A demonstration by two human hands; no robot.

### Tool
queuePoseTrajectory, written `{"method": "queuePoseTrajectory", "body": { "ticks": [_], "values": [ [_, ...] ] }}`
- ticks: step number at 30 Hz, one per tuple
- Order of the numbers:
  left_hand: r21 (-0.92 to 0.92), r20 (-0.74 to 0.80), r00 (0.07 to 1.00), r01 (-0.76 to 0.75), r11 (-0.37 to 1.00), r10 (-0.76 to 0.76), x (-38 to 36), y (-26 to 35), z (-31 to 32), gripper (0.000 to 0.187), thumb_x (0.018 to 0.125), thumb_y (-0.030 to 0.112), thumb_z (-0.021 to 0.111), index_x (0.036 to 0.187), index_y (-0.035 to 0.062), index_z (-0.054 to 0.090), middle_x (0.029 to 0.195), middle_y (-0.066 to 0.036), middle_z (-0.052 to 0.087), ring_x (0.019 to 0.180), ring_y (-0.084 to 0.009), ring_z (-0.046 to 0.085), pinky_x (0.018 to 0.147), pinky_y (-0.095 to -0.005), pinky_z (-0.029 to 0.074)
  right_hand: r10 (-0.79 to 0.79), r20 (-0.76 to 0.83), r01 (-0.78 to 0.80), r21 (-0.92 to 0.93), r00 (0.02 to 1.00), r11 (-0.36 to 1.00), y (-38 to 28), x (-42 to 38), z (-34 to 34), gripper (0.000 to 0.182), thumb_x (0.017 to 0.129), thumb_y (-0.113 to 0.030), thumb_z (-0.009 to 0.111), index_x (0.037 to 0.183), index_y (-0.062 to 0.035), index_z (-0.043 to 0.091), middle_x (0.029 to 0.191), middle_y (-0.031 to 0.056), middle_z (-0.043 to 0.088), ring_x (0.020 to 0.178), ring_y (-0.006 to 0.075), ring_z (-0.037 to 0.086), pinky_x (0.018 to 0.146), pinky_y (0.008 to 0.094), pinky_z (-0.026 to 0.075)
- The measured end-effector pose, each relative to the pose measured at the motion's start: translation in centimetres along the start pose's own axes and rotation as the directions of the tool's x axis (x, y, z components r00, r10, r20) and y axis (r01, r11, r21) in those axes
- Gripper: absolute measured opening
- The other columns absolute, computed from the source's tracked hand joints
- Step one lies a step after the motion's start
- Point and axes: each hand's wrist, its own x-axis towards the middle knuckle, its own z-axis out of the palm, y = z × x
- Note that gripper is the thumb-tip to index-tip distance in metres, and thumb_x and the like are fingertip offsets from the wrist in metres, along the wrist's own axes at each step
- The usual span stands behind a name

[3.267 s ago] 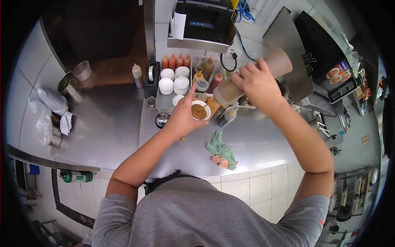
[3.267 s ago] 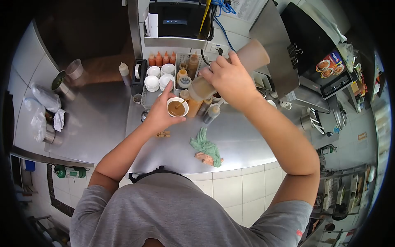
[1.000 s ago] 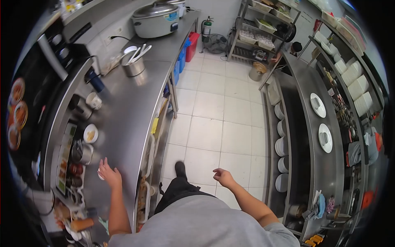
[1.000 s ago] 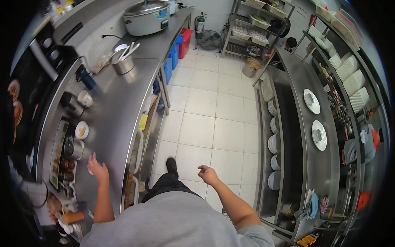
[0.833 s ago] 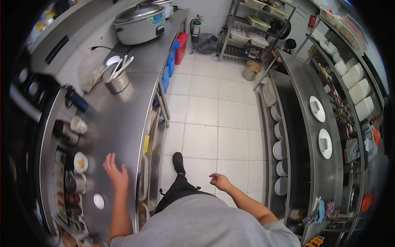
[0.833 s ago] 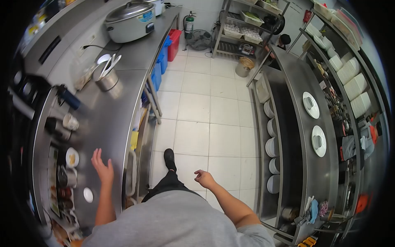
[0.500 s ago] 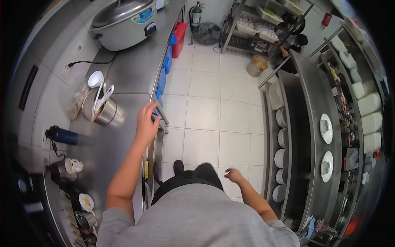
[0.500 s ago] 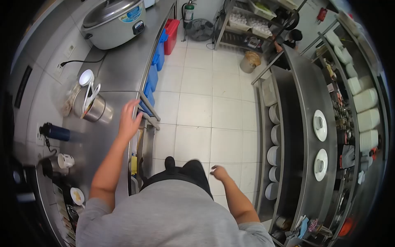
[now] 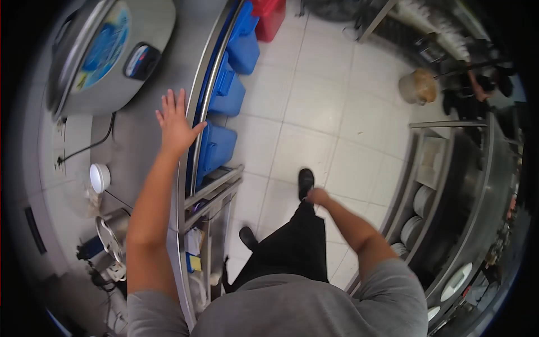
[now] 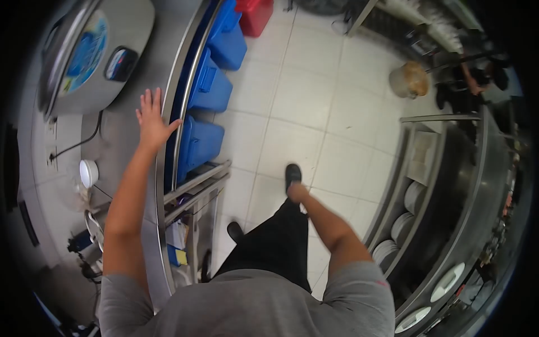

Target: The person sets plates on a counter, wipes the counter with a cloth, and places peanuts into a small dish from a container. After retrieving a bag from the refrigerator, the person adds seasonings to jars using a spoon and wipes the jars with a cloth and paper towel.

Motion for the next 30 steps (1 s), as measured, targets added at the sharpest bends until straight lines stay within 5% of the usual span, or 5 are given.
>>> {"method": "queuePoseTrajectory", "body": {
  "ticks": [3,7,11,20,30],
  "values": [
    [0.01,0.017,1.0,-0.003,1.0,0.003,1.5,0.4,0.4,0.098,0.068,0.023,0.078,0.146,0.009,0.021,0.153,-0.019,0.012,0.141,-0.0391,0.011,0.111,-0.0576,0.009,-0.377,-0.182,0.36,-0.117,0.908,0.925,6.9,12.4,-6.4,0.023,0.078,-0.028,0.056,0.072,-0.0101,0.068,0.078,0.0114,0.067,0.076,0.031,0.064,0.067,0.0455,0.05],
    [-0.021,0.049,0.999,0.011,1.0,-0.01,2.0,0.7,-0.1,0.094,0.066,0.011,0.076,0.145,0.0065,0.023,0.152,-0.022,0.013,0.141,-0.0408,0.012,0.11,-0.0572,0.009,0.065,-0.455,0.02,0.178,0.888,0.984,8.1,27.1,-19.2,0.029,0.077,-0.029,0.066,0.094,-0.0054,0.068,0.087,0.0144,0.067,0.089,0.0312,0.062,0.078,0.0416,0.049],
    [-0.089,0.069,0.997,0.04,0.995,-0.034,2.7,0.6,0.2,0.092,0.066,0.005,0.073,0.143,0.0041,0.024,0.151,-0.025,0.014,0.139,-0.0442,0.013,0.111,-0.0557,0.01,0.525,-0.272,0.029,0.905,0.806,0.424,0.4,37.0,-25.3,0.039,0.07,-0.02,0.07,0.105,-0.0035,0.064,0.089,0.0163,0.068,0.085,0.0269,0.064,0.076,0.0343,0.049],
    [-0.084,0.064,0.998,0.014,0.996,-0.009,3.0,0.4,0.3,0.092,0.068,-0.002,0.071,0.145,0.0056,0.022,0.152,-0.023,0.014,0.14,-0.0412,0.016,0.112,-0.0425,0.017,0.107,0.111,-0.002,0.699,0.988,-0.715,-19.8,38.9,-31.8,0.058,0.069,-0.008,0.066,0.125,-0.0048,0.051,0.111,0.0081,0.057,0.092,0.0225,0.056,0.074,0.0361,0.048],
    [-0.09,0.03,0.999,0.027,0.996,-0.024,2.8,0.7,0.3,0.09,0.066,-0.001,0.071,0.144,0.0058,0.025,0.151,-0.023,0.018,0.14,-0.0415,0.017,0.112,-0.0464,0.016,0.002,-0.016,0.014,0.793,1.0,-0.61,-11.3,30.8,-31.1,0.032,0.071,-0.009,0.061,0.103,-0.0111,0.058,0.094,0.0015,0.058,0.086,0.0163,0.054,0.068,0.0343,0.046]
  ]
}}
